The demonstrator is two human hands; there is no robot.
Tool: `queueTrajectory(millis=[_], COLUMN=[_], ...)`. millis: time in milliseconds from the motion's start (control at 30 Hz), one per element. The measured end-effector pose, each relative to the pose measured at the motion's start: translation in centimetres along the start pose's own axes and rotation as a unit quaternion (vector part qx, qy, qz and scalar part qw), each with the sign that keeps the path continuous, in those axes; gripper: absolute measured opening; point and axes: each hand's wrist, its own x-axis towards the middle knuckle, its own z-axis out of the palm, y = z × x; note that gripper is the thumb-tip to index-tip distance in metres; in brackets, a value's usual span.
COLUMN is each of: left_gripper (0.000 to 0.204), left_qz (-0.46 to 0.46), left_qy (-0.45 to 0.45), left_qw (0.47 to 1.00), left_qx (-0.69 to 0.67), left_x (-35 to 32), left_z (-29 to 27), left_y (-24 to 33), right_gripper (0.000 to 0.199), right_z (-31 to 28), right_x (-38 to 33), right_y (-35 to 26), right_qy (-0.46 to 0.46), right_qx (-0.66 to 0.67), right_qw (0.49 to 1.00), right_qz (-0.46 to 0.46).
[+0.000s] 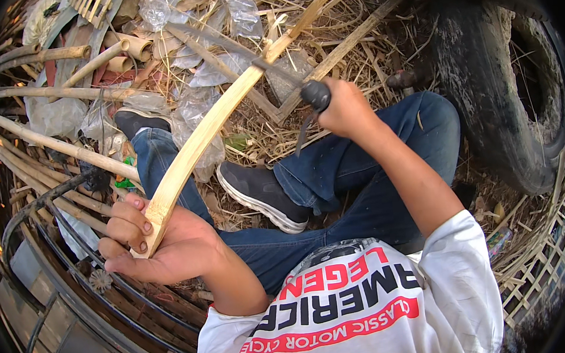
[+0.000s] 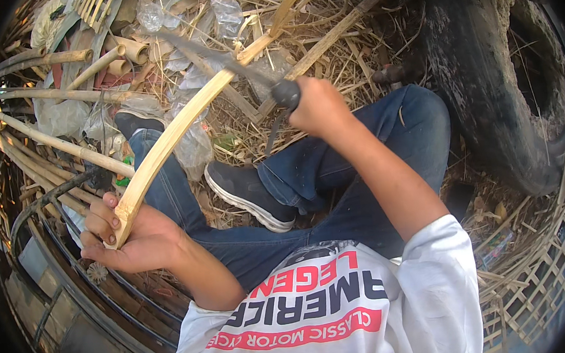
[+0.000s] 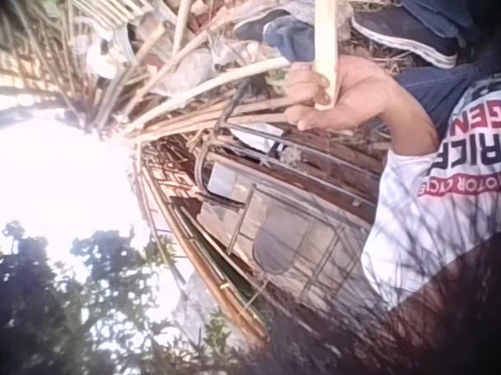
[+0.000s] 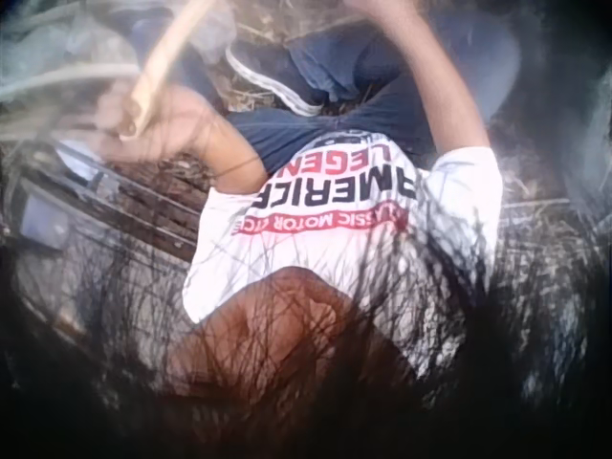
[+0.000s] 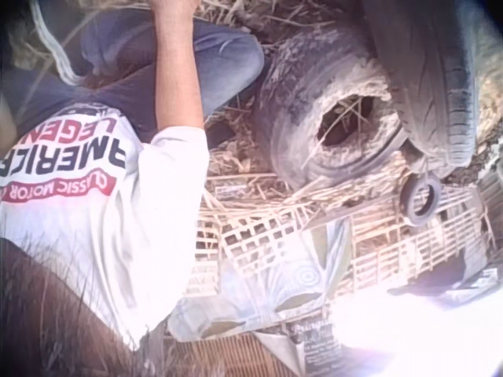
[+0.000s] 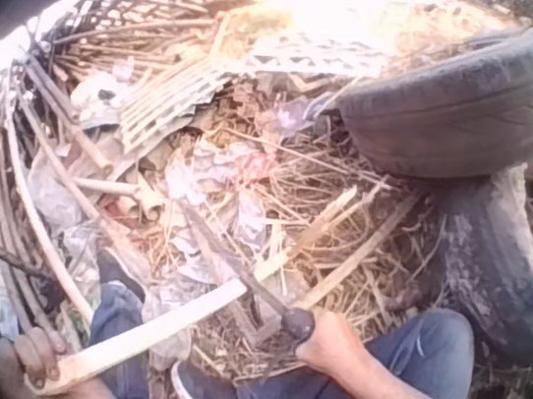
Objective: The person shaves a piece of bamboo by hand using a machete while sitting in a refuse area.
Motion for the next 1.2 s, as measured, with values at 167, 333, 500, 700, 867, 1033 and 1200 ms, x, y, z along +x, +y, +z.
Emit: queueTrajectory(millis=[167,333,500,700,867,1033,1200], left_gripper=[0.037,0.037,0.037,0.036,0.035,0.034,0.035], left_qz=[-0.006,0.015,-0.011,0.001,0.017,0.011,0.015], left_qy=[0.001,0.012,-0.003,-0.001,-0.023,-0.009,-0.01], left_qw=[1.0,1.0,1.0,0.999,1.0,1.0,1.0], left_qx=[0.023,-0.007,-0.017,-0.041,0.012,-0.019,-0.011], left_x=[0.5,0.2,0.7,0.8,1.4,1.1,1.2], left_z=[0.0,1.1,0.4,1.0,0.2,0.6,0.2], left_y=[-0.5,0.1,-0.2,-0.1,-0.6,-0.5,-0.5], right_gripper=[0.026,0.031,0.03,0.017,0.012,0.024,0.037], right_z=[-1.7,-2.0,-1.3,-0.6,-3.4,-2.0,-2.1], right_x=[0.7,-1.8,1.6,2.8,3.4,1.3,-1.7], right_y=[0.8,-4.8,3.3,4.0,2.8,1.5,-3.8], right_qy=[0.011,-0.033,0.026,0.038,-0.176,-0.013,-0.065], right_qx=[-0.066,-0.004,-0.033,-0.033,0.336,0.087,-0.059], right_qw=[0.997,0.997,0.999,0.999,0.894,0.996,0.995], right_qz=[0.032,-0.068,0.005,0.021,0.241,0.024,-0.05])
